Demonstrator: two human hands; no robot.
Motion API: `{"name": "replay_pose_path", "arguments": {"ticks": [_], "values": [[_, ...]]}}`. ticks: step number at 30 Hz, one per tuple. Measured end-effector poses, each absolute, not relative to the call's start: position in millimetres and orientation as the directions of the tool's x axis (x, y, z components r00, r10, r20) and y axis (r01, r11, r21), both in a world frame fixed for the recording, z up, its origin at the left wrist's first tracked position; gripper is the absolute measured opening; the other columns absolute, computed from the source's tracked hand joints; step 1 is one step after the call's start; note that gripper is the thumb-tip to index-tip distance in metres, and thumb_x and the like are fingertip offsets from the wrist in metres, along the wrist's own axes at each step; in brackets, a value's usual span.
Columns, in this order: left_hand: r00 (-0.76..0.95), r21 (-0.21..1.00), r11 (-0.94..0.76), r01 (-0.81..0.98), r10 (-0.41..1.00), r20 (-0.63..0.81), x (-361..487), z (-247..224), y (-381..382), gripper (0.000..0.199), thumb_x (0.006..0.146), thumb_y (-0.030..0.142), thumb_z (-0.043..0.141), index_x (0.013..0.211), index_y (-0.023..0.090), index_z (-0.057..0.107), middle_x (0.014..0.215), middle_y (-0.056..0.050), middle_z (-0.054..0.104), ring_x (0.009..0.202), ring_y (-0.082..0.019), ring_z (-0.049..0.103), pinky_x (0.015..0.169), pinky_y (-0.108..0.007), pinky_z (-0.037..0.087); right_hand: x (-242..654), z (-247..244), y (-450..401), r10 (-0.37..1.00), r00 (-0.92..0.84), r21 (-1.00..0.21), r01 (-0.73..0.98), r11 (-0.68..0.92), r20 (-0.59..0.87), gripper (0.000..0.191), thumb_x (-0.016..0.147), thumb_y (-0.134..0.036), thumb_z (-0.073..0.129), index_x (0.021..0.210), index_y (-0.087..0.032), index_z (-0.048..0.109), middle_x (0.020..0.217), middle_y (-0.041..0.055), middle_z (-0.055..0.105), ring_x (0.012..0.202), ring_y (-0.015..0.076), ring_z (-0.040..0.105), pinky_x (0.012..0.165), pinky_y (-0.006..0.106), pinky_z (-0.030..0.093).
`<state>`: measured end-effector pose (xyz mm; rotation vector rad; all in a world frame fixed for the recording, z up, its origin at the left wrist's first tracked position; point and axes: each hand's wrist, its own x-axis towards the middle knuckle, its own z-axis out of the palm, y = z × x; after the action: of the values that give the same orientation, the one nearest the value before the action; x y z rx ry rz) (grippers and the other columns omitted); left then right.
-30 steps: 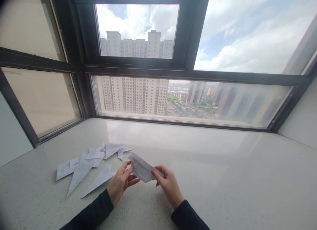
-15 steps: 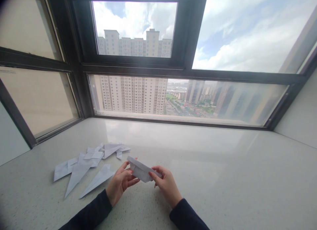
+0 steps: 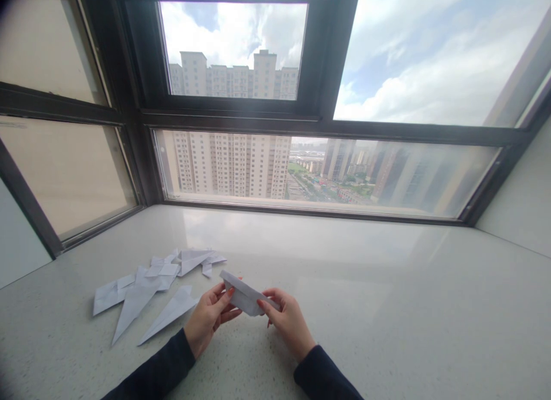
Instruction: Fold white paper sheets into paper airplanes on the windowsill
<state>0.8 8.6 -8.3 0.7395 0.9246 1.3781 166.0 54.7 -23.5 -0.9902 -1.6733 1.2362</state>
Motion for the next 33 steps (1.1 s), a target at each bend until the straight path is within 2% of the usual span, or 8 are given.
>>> {"name": "replay_pose_path", "arguments": {"ticks": [9, 21, 24, 27, 30, 33], "values": [[-0.033, 0.881, 0.072, -0.468, 0.994, -0.1, -0.3, -10.5, 9.0, 0.044, 0.061, 0.035, 0.067, 0.101, 0.017, 0.057, 0.089, -0.008, 0.064, 0.075, -0.017, 0.061, 0.067, -0.028, 0.048, 165.2, -22.8, 53.3, 0.918, -0.362, -0.968, 0.125, 0.218, 0.16, 0.033, 0.066, -0.045, 0.058, 0.078, -0.015, 0.06, 0.057, 0.0008, 0.059, 0.048, 0.0119, 0.051, 0.039, 0.021, 0.04], [-0.074, 0.907, 0.023, -0.42, 0.996, -0.059, -0.2, -11.8, 9.9, 0.044, 0.062, 0.04, 0.065, 0.098, 0.015, 0.057, 0.086, -0.007, 0.065, 0.076, -0.019, 0.062, 0.067, -0.029, 0.049, 164.2, -22.6, 51.8, 0.918, -0.362, -0.962, 0.152, 0.228, 0.16, 0.034, 0.067, -0.047, 0.056, 0.078, -0.015, 0.057, 0.057, 0.0015, 0.06, 0.051, 0.0138, 0.055, 0.039, 0.021, 0.04], [-0.114, 0.907, -0.005, -0.422, 0.992, -0.047, -1.6, -11.8, 10.9, 0.044, 0.062, 0.041, 0.064, 0.096, 0.015, 0.057, 0.087, -0.008, 0.065, 0.078, -0.02, 0.062, 0.069, -0.031, 0.05, 164.5, -22.1, 51.9, 0.931, -0.32, -0.957, 0.168, 0.237, 0.174, 0.035, 0.068, -0.048, 0.054, 0.079, -0.015, 0.055, 0.054, 0.0003, 0.058, 0.051, 0.0141, 0.054, 0.039, 0.021, 0.04], [-0.151, 0.894, -0.038, -0.446, 0.988, -0.034, -2.7, -11.1, 11.5, 0.041, 0.062, 0.041, 0.064, 0.093, 0.015, 0.057, 0.086, -0.008, 0.065, 0.077, -0.02, 0.062, 0.071, -0.034, 0.05, 165.1, -21.2, 52.8, 0.956, -0.221, -0.965, 0.134, 0.226, 0.193, 0.041, 0.066, -0.05, 0.055, 0.09, -0.017, 0.048, 0.051, -0.004, 0.052, 0.046, 0.0129, 0.051, 0.037, 0.022, 0.041], [-0.15, 0.885, -0.05, -0.462, 0.988, -0.023, -2.6, -9.9, 10.9, 0.039, 0.062, 0.039, 0.065, 0.092, 0.015, 0.057, 0.085, -0.007, 0.065, 0.077, -0.02, 0.062, 0.074, -0.035, 0.049, 165.2, -20.6, 53.6, 0.973, -0.103, -0.972, 0.092, 0.218, 0.208, 0.056, 0.061, -0.049, 0.06, 0.103, -0.019, 0.039, 0.063, -0.0044, 0.051, 0.042, 0.0102, 0.048, 0.035, 0.021, 0.04], [-0.108, 0.885, -0.046, -0.463, 0.994, -0.004, -1.6, -9.2, 9.9, 0.038, 0.063, 0.038, 0.064, 0.093, 0.015, 0.057, 0.087, -0.007, 0.065, 0.079, -0.02, 0.062, 0.075, -0.035, 0.048, 165.0, -20.5, 53.6, 0.979, -0.099, -0.98, 0.08, 0.185, 0.176, 0.06, 0.059, -0.048, 0.062, 0.107, -0.02, 0.038, 0.076, -0.0011, 0.052, 0.045, 0.0099, 0.051, 0.033, 0.02, 0.039]]}}
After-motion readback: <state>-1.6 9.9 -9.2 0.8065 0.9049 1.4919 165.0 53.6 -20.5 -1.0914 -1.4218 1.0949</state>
